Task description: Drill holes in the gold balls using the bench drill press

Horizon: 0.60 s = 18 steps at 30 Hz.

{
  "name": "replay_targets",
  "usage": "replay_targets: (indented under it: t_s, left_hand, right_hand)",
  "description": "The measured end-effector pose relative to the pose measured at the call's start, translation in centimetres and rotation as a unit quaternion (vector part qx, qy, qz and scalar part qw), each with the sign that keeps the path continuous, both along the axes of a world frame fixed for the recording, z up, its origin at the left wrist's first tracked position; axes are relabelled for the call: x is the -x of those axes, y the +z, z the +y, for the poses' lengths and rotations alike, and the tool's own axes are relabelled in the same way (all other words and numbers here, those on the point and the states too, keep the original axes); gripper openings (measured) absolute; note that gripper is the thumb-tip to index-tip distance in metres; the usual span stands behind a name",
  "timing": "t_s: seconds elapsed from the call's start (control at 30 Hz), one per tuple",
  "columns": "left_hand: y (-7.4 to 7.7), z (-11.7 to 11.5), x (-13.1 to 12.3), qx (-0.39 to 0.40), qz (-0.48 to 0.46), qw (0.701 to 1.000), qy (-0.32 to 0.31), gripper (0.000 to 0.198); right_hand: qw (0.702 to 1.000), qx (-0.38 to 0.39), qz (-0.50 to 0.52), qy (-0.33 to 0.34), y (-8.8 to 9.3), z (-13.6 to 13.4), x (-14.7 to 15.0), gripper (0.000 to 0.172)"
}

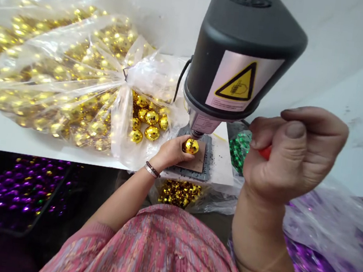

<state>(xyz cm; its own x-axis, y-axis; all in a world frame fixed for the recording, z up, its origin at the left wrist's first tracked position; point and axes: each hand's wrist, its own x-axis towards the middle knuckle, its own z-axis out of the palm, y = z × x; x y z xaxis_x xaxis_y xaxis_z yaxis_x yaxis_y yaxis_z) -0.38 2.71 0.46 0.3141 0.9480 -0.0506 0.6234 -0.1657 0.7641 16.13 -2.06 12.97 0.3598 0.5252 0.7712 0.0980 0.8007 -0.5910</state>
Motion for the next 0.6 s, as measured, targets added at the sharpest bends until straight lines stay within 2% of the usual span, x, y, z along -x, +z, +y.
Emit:
replay_targets:
  t_s: [0.2, 0.37, 0.53, 0.6]
  left_hand:
    - [0.2, 0.1, -0.2, 0.012, -0.009, 1.000, 0.005, 0.048]
    - [0.4, 0.5, 0.2, 0.052, -0.064, 0.997, -0.010, 0.039]
    - [0.0, 0.3, 1.5, 0.035, -0.079, 0.994, -0.064, 0.064]
    - [-0.2, 0.1, 1.8, 0.018, -0.084, 0.993, -0.080, 0.067]
  right_hand:
    - [0.999, 0.014, -0.030, -0.020, 0.1, -0.1, -0.2, 0.012]
    - [0.999, 0.019, -0.036, -0.018, 0.2, -0.3, -0.1, 0.009]
    - [0.998, 0.028, -0.044, -0.021, 0.1, -0.4, -0.1, 0.009]
    - [0.998, 0.034, -0.044, -0.024, 0.1, -0.4, -0.2, 0.009]
